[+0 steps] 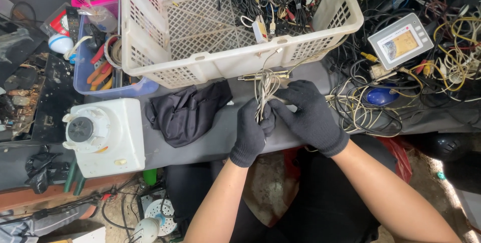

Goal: Bundling and wrapping electrical wires with tape and a protective cloth on a repair bench.

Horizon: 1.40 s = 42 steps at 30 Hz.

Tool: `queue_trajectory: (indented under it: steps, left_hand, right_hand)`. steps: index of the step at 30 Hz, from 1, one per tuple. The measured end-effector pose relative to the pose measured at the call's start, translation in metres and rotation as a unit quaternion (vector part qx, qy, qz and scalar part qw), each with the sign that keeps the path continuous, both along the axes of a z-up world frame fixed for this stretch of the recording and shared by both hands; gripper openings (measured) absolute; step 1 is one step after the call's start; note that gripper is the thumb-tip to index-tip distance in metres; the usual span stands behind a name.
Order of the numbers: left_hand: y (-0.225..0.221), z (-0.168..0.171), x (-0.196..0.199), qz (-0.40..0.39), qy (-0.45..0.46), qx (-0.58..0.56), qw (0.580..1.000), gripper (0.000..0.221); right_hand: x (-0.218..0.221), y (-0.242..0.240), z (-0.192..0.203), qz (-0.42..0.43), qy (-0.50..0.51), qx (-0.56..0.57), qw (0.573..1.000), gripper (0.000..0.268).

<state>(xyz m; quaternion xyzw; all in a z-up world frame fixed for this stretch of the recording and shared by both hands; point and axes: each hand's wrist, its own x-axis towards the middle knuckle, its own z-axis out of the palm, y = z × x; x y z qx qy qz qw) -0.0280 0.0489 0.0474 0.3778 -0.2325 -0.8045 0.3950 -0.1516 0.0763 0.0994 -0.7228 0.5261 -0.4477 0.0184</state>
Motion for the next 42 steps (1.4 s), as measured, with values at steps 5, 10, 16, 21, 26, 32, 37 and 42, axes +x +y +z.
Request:
queue_trajectory:
  steps: [5, 10, 16, 21, 26, 32, 37, 42]
  left_hand:
    - [-0.006, -0.015, 0.012, -0.093, 0.093, 0.003, 0.991, 0.034]
    - [-0.011, -0.006, 0.025, -0.167, 0.155, -0.020, 0.974, 0.033]
    - [-0.013, 0.006, 0.037, -0.229, 0.103, -0.091, 0.964, 0.031]
    - [-0.007, 0.047, 0.051, -0.296, -0.019, -0.202, 0.934, 0.039]
    - [-0.019, 0.059, 0.057, -0.290, -0.172, -0.311, 0.889, 0.040]
    - [-0.021, 0.065, 0.064, -0.315, -0.421, -0.405, 0.748, 0.041]
    - [-0.027, 0.004, 0.046, -0.296, -0.457, -0.437, 0.716, 0.041]
    - [-0.021, 0.022, 0.048, -0.304, -0.397, -0.416, 0.759, 0.043]
  right_hand:
    - [-0.008, 0.004, 0.015, 0.010, -0.018, 0.005, 1.000, 0.014]
    - [-0.019, -0.002, 0.000, 0.071, -0.071, 0.080, 0.992, 0.024]
    - [-0.014, -0.005, 0.038, 0.087, -0.297, 0.355, 0.882, 0.013]
    - [-0.050, -0.019, 0.007, 0.267, -0.271, 0.339, 0.860, 0.029]
    - [-0.048, -0.016, -0.003, 0.291, -0.476, 0.476, 0.680, 0.067]
    - [-0.037, -0.025, 0.003, 0.300, -0.239, 0.423, 0.821, 0.038]
    - [-0.010, -0.016, 0.028, 0.223, -0.192, 0.348, 0.890, 0.019]
    - [-0.023, -0.017, 0.018, 0.194, -0.108, 0.293, 0.930, 0.008]
